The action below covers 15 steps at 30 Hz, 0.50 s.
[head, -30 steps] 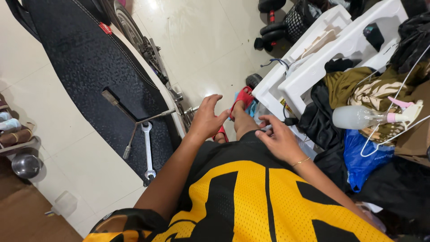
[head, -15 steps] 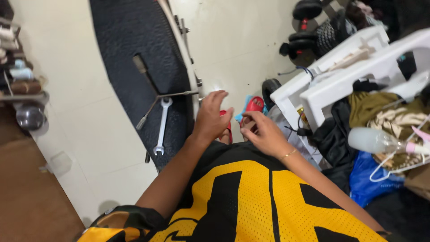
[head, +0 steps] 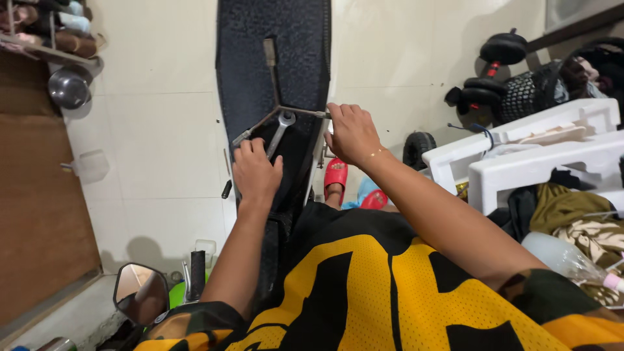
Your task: The person removes the motorcycle seat using a wrench and keys, then works on the internal components under the seat. They place a small plastic bag inside the compartment, replace the seat, and insert the key into the ignition.
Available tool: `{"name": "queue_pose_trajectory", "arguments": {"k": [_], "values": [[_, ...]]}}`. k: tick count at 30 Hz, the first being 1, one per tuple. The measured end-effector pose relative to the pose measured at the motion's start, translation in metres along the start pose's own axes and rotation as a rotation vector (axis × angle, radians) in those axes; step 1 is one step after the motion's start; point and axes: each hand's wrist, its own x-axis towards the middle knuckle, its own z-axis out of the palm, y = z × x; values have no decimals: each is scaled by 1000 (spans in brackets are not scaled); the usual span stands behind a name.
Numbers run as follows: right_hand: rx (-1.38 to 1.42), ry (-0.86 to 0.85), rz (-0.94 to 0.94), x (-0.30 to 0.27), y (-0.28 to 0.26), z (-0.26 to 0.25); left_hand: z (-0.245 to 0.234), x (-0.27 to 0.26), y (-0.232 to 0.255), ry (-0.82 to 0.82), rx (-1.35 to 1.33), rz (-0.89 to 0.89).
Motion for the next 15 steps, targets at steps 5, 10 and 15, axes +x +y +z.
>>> {"name": "queue_pose_trajectory", "arguments": {"k": [5,10,15], "values": [[134,-79,22,8,5,22,21,-1,-11,-38,-13,14],[405,-98,62,-6,0,14,23,7,-12,-94,-37,83],[407,68,39,-60,11,-21,11,4,24,-193,-170,180]]}}
